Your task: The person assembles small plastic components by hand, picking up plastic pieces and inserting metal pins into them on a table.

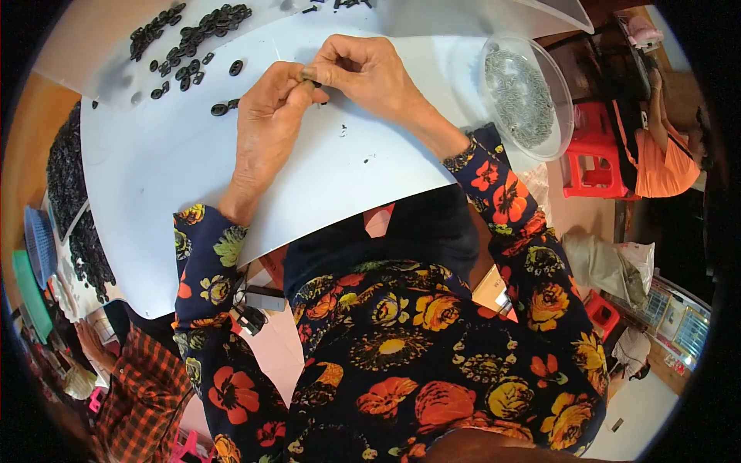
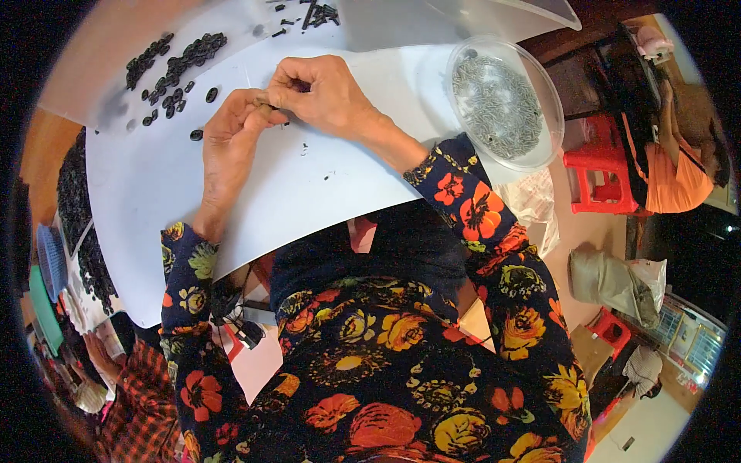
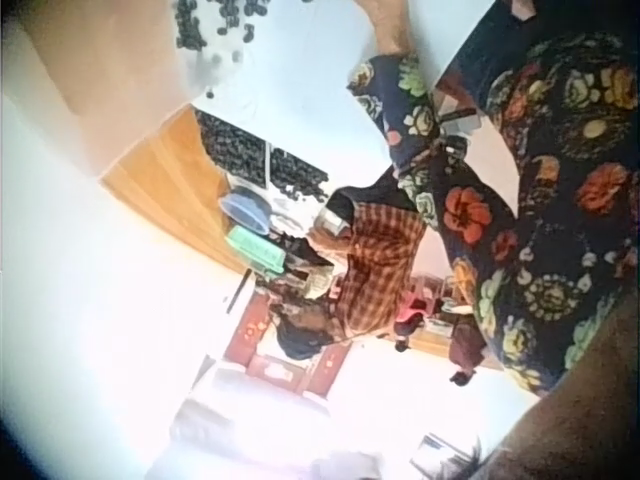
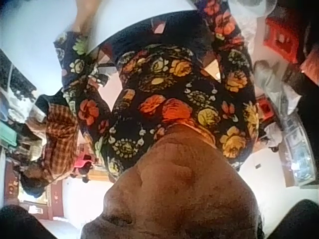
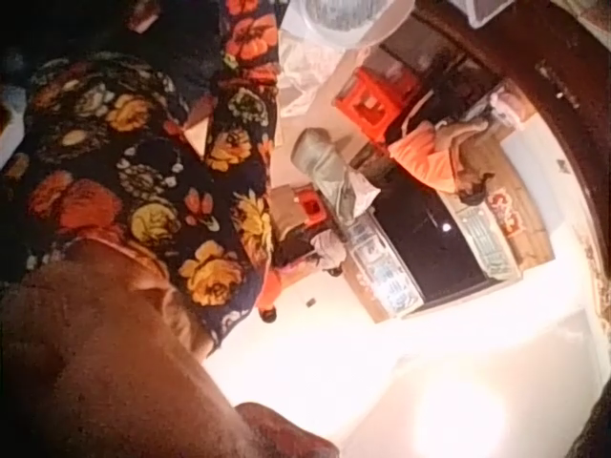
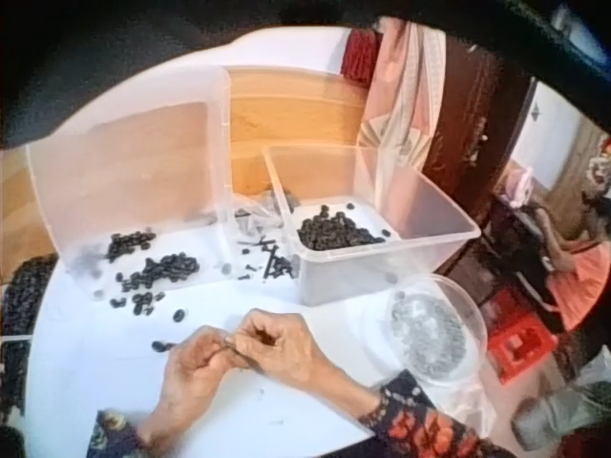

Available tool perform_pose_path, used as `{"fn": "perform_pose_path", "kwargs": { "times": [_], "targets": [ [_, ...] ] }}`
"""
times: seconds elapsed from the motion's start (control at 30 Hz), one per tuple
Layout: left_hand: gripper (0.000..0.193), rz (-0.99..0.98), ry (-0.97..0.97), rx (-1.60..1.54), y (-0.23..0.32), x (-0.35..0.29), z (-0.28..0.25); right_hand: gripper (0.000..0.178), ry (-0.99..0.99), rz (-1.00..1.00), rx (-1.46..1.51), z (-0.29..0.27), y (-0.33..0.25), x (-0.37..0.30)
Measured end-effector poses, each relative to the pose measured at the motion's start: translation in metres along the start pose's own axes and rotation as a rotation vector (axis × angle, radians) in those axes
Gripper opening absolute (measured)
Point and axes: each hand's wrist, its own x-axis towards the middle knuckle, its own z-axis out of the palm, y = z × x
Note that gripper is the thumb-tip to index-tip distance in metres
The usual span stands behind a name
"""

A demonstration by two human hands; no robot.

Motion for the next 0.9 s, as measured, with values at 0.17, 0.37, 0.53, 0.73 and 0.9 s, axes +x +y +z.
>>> {"fn": "perform_pose_path", "kwargs": {
  "times": [0.17, 0.37, 0.53, 0.73, 0.9],
  "targets": [
    [0.01, 0.039, 0.036, -0.035, -0.002, 0.004, -0.003, 0.014, -0.063, 0.054, 0.092, -0.002, 0.0, 0.002],
    [0.011, 0.123, 0.136, 0.29, 0.01, 0.014, -0.024, 0.01, -0.084, -0.009, 0.114, -0.005, 0.005, 0.003],
    [0.011, 0.38, 0.217, 1.119, 0.013, 0.037, -0.074, 0.006, -0.004, 0.037, 0.118, -0.006, 0.001, 0.004],
    [0.007, 0.228, 0.088, 1.126, 0.001, 0.042, -0.074, 0.013, -0.023, 0.083, 0.042, -0.006, 0.004, 0.004],
    [0.008, 0.332, 0.134, 0.949, -0.002, 0.04, -0.068, 0.015, 0.014, 0.015, 0.166, -0.006, -0.002, 0.003]
  ]
}}
